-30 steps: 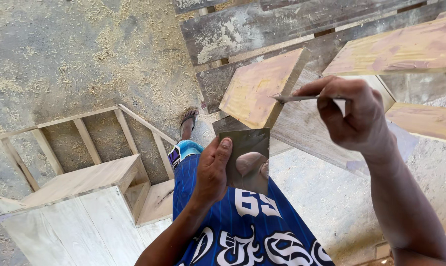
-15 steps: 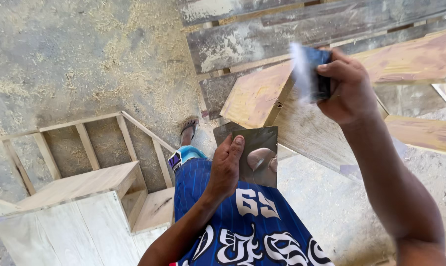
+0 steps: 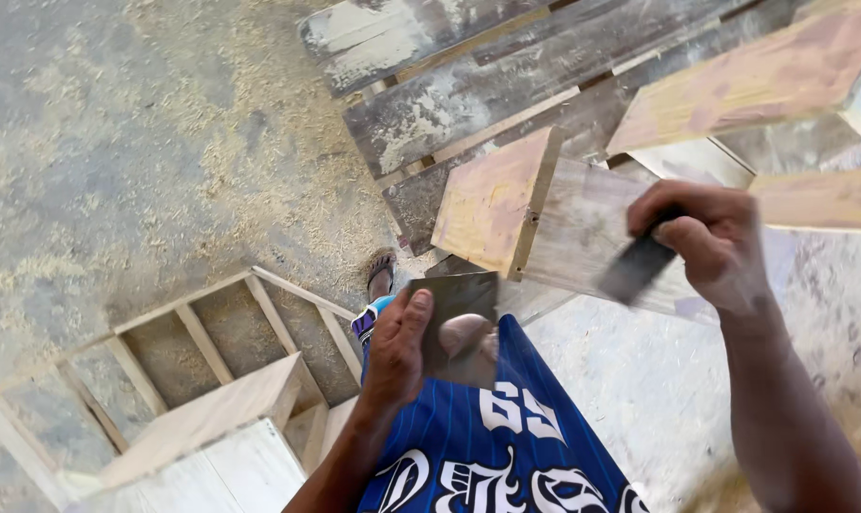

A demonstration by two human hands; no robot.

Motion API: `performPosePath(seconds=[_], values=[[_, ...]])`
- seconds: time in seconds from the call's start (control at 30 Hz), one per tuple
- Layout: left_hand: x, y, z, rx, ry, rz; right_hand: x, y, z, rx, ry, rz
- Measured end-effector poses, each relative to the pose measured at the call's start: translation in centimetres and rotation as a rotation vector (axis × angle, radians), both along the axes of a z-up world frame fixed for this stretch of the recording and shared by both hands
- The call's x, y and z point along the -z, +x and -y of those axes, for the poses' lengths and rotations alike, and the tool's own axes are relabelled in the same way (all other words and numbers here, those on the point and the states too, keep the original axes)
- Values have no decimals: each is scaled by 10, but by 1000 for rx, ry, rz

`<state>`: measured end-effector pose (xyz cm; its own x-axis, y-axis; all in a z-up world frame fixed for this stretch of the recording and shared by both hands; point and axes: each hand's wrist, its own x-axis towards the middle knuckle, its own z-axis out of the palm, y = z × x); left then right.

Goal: The person applies wood filler to the edges and corners of wooden furniture frames using a putty knife and a scraper. The person moves between multiple frames, scoops filler from a container, and smooths it into gaps.

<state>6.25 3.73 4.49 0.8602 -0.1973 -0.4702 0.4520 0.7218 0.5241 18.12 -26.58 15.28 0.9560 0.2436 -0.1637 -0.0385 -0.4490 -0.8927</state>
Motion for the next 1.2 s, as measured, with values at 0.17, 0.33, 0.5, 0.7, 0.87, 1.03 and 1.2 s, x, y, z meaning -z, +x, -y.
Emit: performPosePath(seconds=[0.17,0.33,0.5,0.7,0.87,1.03,1.2], values=[[6,26,-53,53,55,-19,11,11,-49,81,-255,-363],[13,46,-78,129,33,11,16,15,-73,104,-442,-417],[18,66,-86,174,-1,-7,14,11,-76,164,-440,-473],[20,79,-87,196,-5,-40,17,8,-82,290,-309,-575],[20,82,-83,154,-28,-45,33,2,-68,305,-251,-524],[15,75,-75,106,-19,-6,44,-17,-49,319,-255,-428],[-9,60,-81,4,135,3,17,-25,-54,-159,-434,-515]])
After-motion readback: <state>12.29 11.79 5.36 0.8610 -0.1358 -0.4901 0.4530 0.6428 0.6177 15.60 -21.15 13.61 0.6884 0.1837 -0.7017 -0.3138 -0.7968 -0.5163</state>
